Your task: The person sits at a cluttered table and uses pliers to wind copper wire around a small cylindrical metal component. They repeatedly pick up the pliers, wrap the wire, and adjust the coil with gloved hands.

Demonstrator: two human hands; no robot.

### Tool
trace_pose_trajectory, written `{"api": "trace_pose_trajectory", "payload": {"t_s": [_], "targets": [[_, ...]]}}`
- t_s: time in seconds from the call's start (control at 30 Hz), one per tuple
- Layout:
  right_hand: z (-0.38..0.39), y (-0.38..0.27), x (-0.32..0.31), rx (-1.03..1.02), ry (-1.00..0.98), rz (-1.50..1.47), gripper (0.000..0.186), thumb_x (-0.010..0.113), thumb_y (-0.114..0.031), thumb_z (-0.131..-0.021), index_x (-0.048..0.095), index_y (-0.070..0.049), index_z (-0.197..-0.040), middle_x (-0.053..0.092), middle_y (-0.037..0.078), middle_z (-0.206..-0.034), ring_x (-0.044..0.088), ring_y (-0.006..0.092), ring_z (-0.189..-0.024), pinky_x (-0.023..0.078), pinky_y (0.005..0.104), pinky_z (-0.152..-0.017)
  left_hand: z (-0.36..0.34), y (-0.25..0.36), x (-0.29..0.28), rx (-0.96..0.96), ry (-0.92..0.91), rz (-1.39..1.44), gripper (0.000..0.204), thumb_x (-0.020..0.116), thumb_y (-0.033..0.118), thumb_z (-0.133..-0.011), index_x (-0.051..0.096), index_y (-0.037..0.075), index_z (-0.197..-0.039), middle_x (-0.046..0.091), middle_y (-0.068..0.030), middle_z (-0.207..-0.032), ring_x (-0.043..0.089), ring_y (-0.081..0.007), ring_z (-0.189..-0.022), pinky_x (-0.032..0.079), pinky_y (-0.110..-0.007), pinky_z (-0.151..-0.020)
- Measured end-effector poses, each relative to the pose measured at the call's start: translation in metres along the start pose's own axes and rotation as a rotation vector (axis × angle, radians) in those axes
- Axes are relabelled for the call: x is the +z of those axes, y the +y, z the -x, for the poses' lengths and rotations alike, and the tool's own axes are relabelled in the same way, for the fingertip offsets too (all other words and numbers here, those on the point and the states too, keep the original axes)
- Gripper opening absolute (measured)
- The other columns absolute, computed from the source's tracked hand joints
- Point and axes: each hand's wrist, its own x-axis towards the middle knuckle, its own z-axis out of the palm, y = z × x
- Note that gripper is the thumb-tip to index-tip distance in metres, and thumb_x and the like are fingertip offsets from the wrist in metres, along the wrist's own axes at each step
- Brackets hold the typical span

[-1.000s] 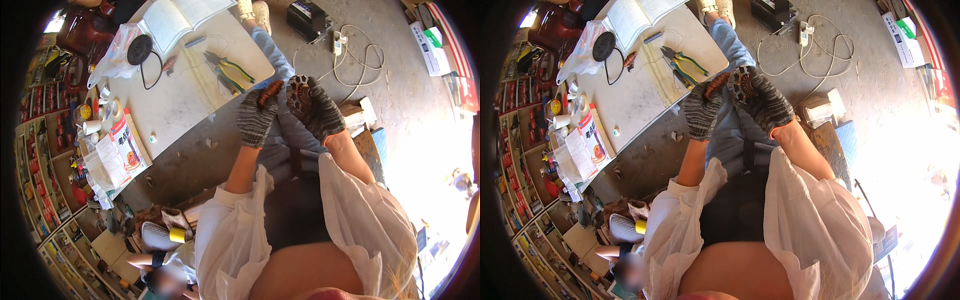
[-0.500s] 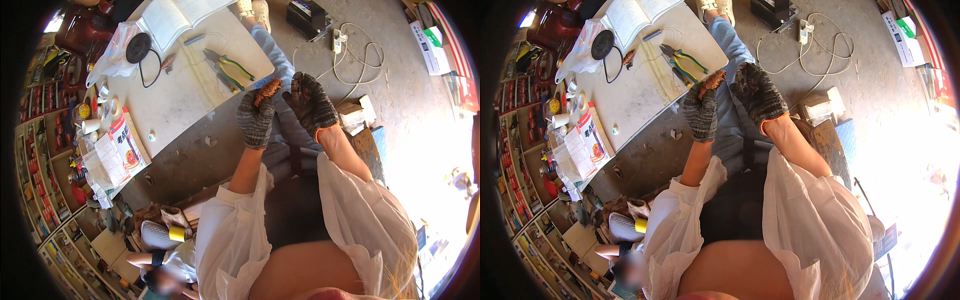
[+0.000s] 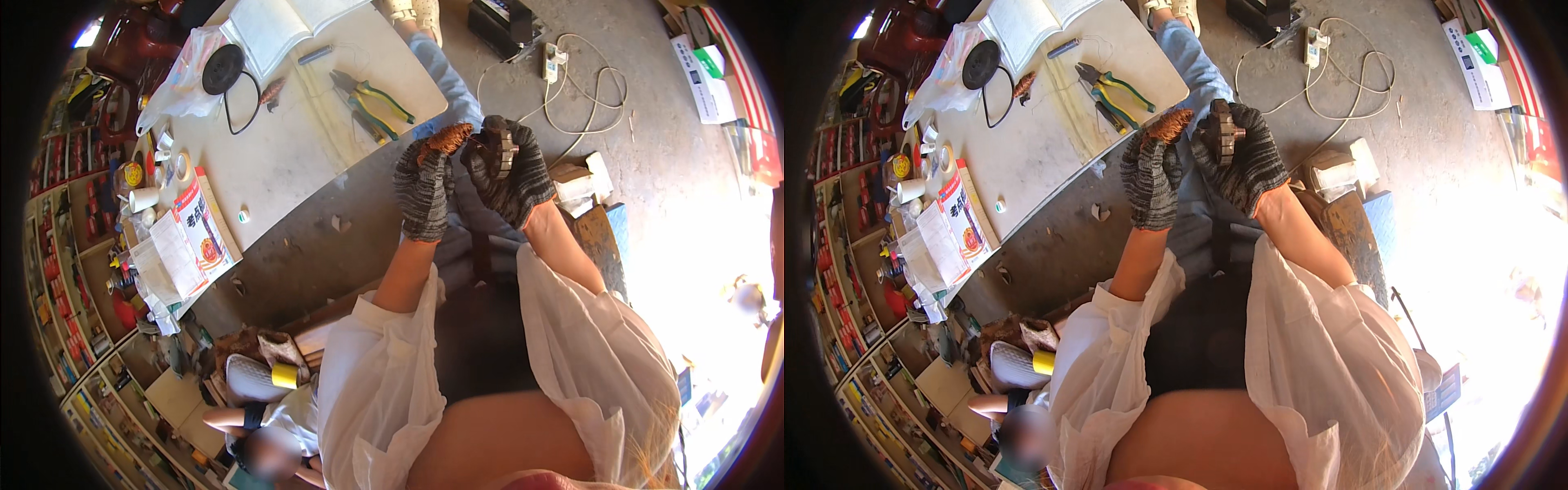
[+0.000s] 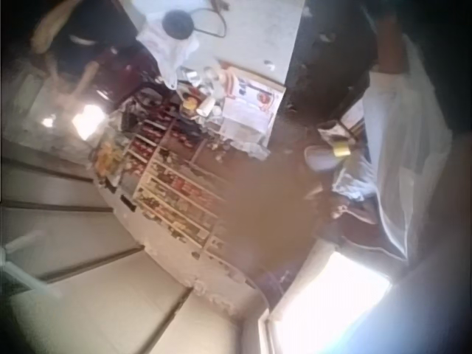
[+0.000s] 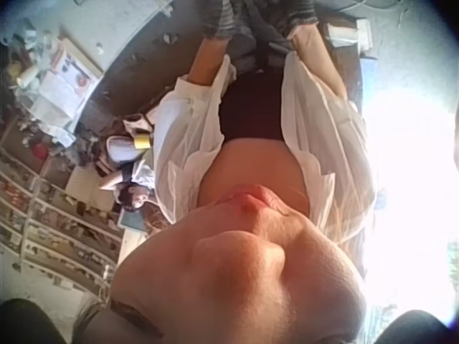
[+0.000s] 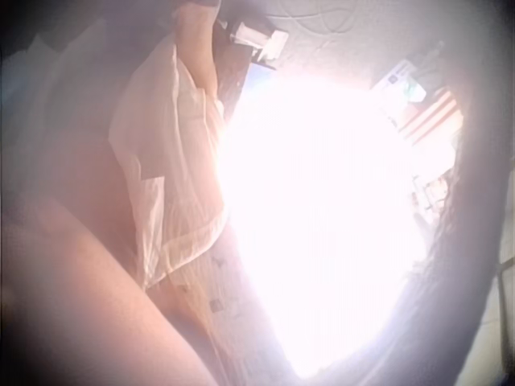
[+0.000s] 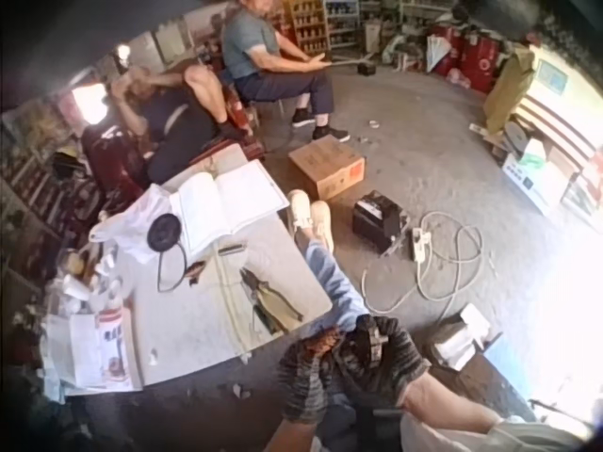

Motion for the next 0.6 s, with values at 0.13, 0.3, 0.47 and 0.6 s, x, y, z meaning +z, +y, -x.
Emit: {"api": "trace_pose_trajectory", "payload": {"t_s": [0.13,0.3,0.47,0.6], "targets": [[-0.011,0.009,-0.013,-0.157,0.051,0.183,0.007,0.054,-0.017,-0.086,0.057,-0.011,-0.089,0.060,0.001,-0.079,0.057,0.0153,-0.076,0.052,0.0290,-0.075,0.003,0.001,0.006,0.209,0.026,-0.160,0.025,0.058,0.024,-0.088,0.063,-0.001,-0.089,0.055,0.0020,-0.063,0.044,-0.0029,-0.049,0.034,-0.018,-0.044],[0.001,0.002,0.008,-0.341,-0.253,0.887,0.008,0.052,-0.016,-0.087,0.056,-0.009,-0.089,0.060,0.002,-0.083,0.058,0.0148,-0.078,0.052,0.0276,-0.076,0.006,0.007,-0.004,-0.257,-0.094,0.496,0.023,0.062,0.022,-0.084,0.058,0.003,-0.097,0.055,0.0002,-0.068,0.047,-0.0059,-0.050,0.038,-0.018,-0.045],[-0.002,0.002,0.000,-0.026,-0.323,0.088,0.014,0.055,-0.021,-0.087,0.057,-0.010,-0.096,0.061,0.004,-0.087,0.060,0.0206,-0.084,0.051,0.0366,-0.082,0.007,0.035,-0.006,-0.490,-0.083,0.670,0.028,0.066,0.027,-0.079,0.058,0.005,-0.095,0.051,0.0034,-0.063,0.043,-0.0028,-0.046,0.035,-0.015,-0.041],[0.019,0.000,0.031,0.086,-0.065,-0.282,0.019,0.057,-0.022,-0.085,0.057,-0.008,-0.098,0.061,0.006,-0.090,0.060,0.0242,-0.088,0.050,0.0416,-0.084,0.005,0.032,-0.013,-0.504,-0.145,0.766,0.027,0.063,0.023,-0.081,0.058,0.004,-0.100,0.051,0.0033,-0.062,0.043,-0.0034,-0.046,0.037,-0.014,-0.043]]}}
